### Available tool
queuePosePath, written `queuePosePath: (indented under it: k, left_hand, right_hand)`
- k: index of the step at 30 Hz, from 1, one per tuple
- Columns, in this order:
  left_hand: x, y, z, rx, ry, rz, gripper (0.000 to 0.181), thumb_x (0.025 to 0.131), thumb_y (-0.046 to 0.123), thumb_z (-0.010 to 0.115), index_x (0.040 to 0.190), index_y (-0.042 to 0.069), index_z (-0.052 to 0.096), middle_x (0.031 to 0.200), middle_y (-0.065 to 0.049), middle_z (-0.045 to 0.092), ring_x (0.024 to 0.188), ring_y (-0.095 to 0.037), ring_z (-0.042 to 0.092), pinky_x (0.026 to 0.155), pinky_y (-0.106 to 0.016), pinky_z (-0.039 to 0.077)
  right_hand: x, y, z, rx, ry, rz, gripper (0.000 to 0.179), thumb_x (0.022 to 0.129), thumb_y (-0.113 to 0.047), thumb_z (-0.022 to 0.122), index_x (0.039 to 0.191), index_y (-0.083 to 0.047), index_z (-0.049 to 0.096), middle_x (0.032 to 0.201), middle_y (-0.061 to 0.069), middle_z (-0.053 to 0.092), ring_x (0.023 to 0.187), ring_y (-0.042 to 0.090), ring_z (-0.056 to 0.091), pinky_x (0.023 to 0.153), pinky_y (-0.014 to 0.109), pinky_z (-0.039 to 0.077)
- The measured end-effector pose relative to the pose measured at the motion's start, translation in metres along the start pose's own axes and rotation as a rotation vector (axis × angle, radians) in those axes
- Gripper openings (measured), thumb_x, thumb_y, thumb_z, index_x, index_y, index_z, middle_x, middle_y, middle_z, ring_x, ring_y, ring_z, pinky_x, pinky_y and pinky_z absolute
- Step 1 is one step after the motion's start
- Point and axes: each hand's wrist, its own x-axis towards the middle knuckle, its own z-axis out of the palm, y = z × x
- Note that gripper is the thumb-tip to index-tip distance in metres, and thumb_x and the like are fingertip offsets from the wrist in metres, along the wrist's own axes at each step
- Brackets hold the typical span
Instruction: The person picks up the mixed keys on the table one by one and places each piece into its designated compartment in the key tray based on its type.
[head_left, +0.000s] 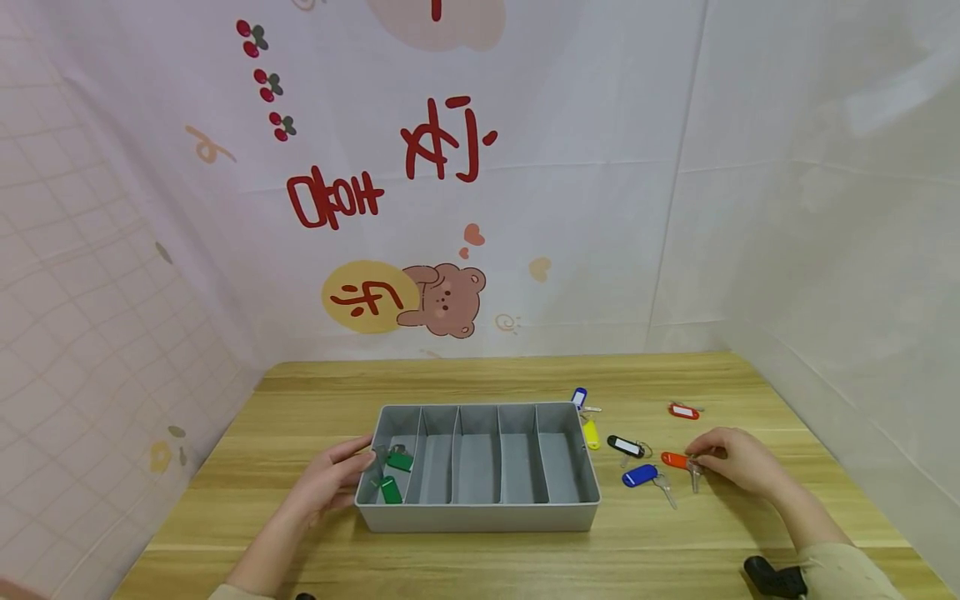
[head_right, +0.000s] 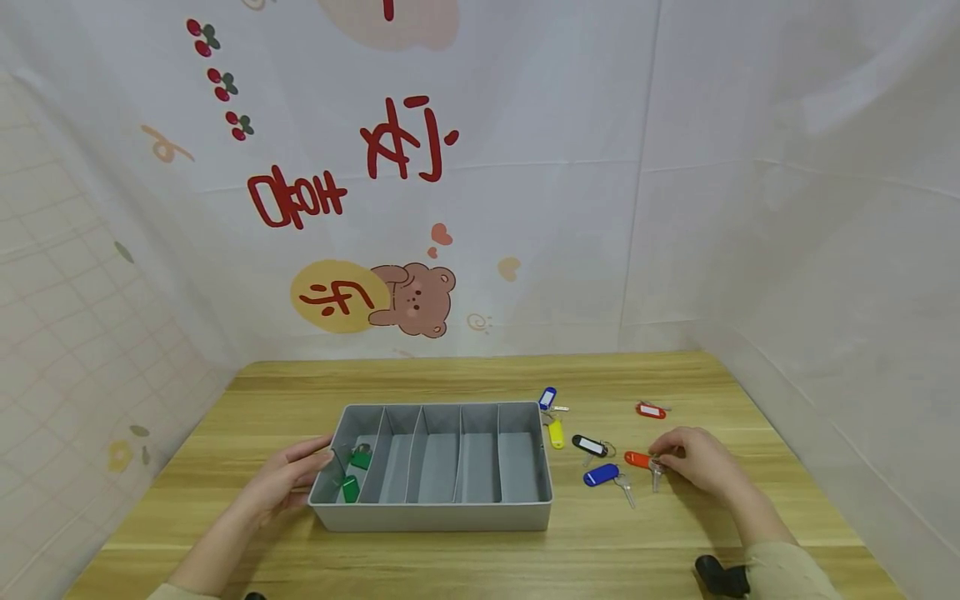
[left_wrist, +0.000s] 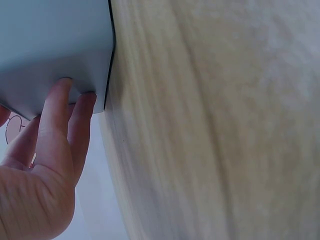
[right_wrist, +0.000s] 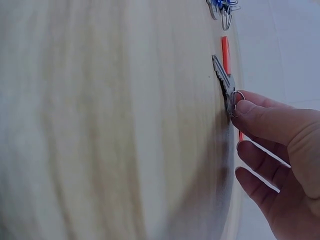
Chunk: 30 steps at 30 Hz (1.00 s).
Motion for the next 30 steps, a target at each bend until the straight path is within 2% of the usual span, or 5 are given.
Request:
queuePosePath:
  k: [6, 15, 25, 30]
  left_hand:
    - [0.0005, 0.0001, -0.0007, 0.010, -0.008, -0.002, 0.066, 0.098, 0.025, 0.063, 0.152, -0.001, 0.034, 0.122, -0.023, 0.065, 0.100, -0.030, 0.069, 0.076, -0.043, 0.059]
    - [0.0024, -0.0009, -0.0015, 0.012, 0.007, -0.021, 0.065, 0.098, 0.026, 0.063, 0.152, 0.001, 0.035, 0.118, -0.021, 0.067, 0.098, -0.030, 0.069, 0.075, -0.043, 0.059]
    - [0.0008, 0.0014, -0.0020, -0.001, -0.011, -0.002, 0.066, 0.098, 0.025, 0.064, 0.152, 0.000, 0.034, 0.115, -0.020, 0.069, 0.097, -0.028, 0.070, 0.074, -0.041, 0.059]
    - [0.0004, 0.0012, -0.0014, 0.003, 0.000, -0.004, 0.066, 0.097, 0.025, 0.064, 0.151, 0.000, 0.035, 0.116, -0.021, 0.068, 0.097, -0.029, 0.070, 0.074, -0.041, 0.059]
  right_hand:
    - [0.0006, -0.0019, -0.0001, -0.008, 0.026, -0.013, 0.018, 0.080, 0.002, 0.077, 0.084, -0.016, 0.074, 0.084, -0.008, 0.068, 0.078, 0.002, 0.059, 0.070, 0.032, 0.052]
    - [-0.0009, -0.0070, -0.0015, -0.025, -0.002, 0.054, 0.016, 0.084, -0.002, 0.076, 0.082, -0.017, 0.073, 0.081, -0.006, 0.068, 0.078, 0.003, 0.059, 0.073, 0.035, 0.052]
    - [-0.0041, -0.0075, -0.0011, -0.061, 0.031, 0.115, 0.016, 0.084, -0.008, 0.077, 0.081, -0.023, 0.071, 0.080, -0.014, 0.066, 0.078, 0.002, 0.059, 0.074, 0.038, 0.051]
    - [-0.0054, -0.0083, -0.0018, -0.068, 0.045, 0.153, 0.013, 0.085, -0.013, 0.077, 0.080, -0.023, 0.072, 0.080, -0.015, 0.066, 0.079, 0.007, 0.061, 0.076, 0.043, 0.051]
